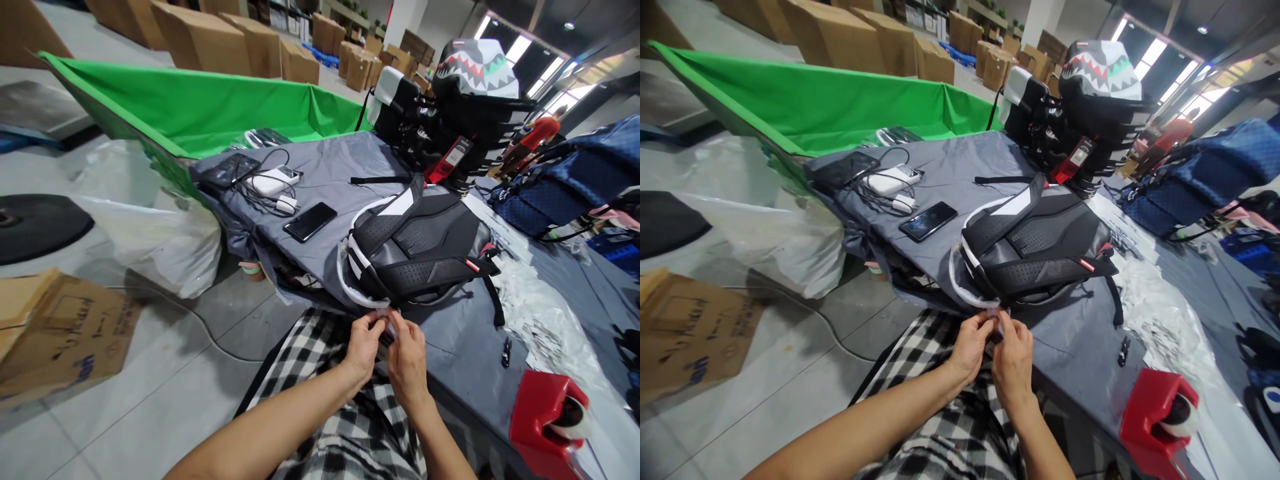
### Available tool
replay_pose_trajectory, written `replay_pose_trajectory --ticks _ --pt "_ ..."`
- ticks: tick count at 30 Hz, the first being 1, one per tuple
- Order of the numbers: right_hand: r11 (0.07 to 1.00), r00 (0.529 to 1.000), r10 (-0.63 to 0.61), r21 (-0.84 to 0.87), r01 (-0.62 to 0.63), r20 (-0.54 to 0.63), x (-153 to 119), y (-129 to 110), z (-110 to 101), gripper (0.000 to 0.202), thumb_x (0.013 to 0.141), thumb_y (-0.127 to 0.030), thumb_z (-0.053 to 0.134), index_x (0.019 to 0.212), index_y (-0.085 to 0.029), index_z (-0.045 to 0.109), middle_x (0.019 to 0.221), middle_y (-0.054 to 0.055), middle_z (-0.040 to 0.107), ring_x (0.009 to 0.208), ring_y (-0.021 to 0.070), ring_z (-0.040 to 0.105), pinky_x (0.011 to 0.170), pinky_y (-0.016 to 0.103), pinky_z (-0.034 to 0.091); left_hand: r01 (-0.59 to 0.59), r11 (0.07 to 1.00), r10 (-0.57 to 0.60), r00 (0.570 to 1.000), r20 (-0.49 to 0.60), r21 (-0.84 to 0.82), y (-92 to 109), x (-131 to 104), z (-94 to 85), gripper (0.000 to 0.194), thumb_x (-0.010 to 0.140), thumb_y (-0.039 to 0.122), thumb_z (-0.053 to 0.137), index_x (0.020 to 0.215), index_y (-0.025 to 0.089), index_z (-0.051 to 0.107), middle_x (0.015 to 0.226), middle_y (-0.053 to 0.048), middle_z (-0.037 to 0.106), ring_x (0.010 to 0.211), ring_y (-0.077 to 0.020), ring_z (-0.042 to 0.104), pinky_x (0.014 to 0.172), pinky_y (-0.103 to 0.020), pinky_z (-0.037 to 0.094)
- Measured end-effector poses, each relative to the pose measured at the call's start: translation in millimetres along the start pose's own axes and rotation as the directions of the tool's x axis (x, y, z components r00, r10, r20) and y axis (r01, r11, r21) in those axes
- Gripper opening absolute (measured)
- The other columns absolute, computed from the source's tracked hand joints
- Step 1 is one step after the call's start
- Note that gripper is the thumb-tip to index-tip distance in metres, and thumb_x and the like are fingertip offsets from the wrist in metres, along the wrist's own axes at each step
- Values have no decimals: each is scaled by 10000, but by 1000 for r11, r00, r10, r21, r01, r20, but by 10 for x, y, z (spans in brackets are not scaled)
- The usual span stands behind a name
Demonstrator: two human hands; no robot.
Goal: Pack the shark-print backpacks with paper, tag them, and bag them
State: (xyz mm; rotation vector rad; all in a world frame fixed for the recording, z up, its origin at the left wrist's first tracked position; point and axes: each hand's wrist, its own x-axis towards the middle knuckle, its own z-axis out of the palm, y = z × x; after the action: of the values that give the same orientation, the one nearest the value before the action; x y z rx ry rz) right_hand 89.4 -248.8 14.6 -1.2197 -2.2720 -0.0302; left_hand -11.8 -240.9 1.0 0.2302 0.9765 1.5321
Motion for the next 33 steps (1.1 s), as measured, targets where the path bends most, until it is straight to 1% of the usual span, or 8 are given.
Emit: replay_pose_trajectory --ticks 3,6,10,16,21,26,28,33 --pt "986 999 25 168 -18 -39 3 21 -80 489 913 -83 394 1359 -228 532 1137 90 669 1008 225 594 865 400 496 -11 1000 10 997 -70 -19 -11 14 38 271 545 319 767 755 148 761 773 -53 747 732 -169 622 755 -285 473" --pt "943 976 158 317 -104 -151 6 -2 -140 265 966 -180 496 1195 -226 620 1054 66 679 940 202 616 845 359 501 -11 999 7 993 -118 -32 -16 33 95 261 527 329 789 708 152 727 707 -34 718 654 -154 604 677 -276 472" --pt "927 914 290 323 -193 -284 70 -23 -35 157 940 -300 627 1054 -191 628 888 32 623 754 169 575 700 301 483 -15 1000 13 989 -148 -14 -52 96 141 272 522 344 804 678 147 700 648 -27 684 603 -157 599 624 -281 474" --pt "983 899 175 116 -139 -402 206 46 207 71 937 -219 566 868 -202 563 732 -18 522 654 153 498 641 286 409 -75 996 83 982 -170 58 -90 146 106 241 512 306 803 639 146 676 622 -7 659 601 -139 587 635 -265 479" --pt "969 944 -19 -239 -64 -331 252 74 170 219 964 -175 507 750 -220 524 733 17 522 672 191 449 630 318 339 -136 978 159 977 -144 156 -23 46 39 164 571 307 744 547 168 660 573 11 617 597 -131 524 643 -269 451" --pt "952 966 -141 -297 72 -217 295 106 88 287 989 -172 465 708 -218 504 710 13 479 655 179 435 619 298 338 -462 720 479 871 110 518 114 26 -28 196 730 321 666 567 213 676 637 -12 655 721 -182 566 762 -307 446" --pt "962 965 -144 -258 85 -220 305 132 77 279 986 -158 459 717 -217 500 709 7 471 652 169 445 616 282 345 -445 730 455 883 117 519 125 22 -72 183 754 335 643 623 210 673 671 -9 658 702 -171 571 733 -291 448" --pt "982 968 -93 -181 51 -234 285 185 104 236 975 -150 465 755 -220 510 726 0 483 652 157 474 619 260 372 -211 933 250 963 -104 290 51 -23 -124 224 702 389 710 791 195 642 797 -12 674 783 -165 606 788 -282 463"
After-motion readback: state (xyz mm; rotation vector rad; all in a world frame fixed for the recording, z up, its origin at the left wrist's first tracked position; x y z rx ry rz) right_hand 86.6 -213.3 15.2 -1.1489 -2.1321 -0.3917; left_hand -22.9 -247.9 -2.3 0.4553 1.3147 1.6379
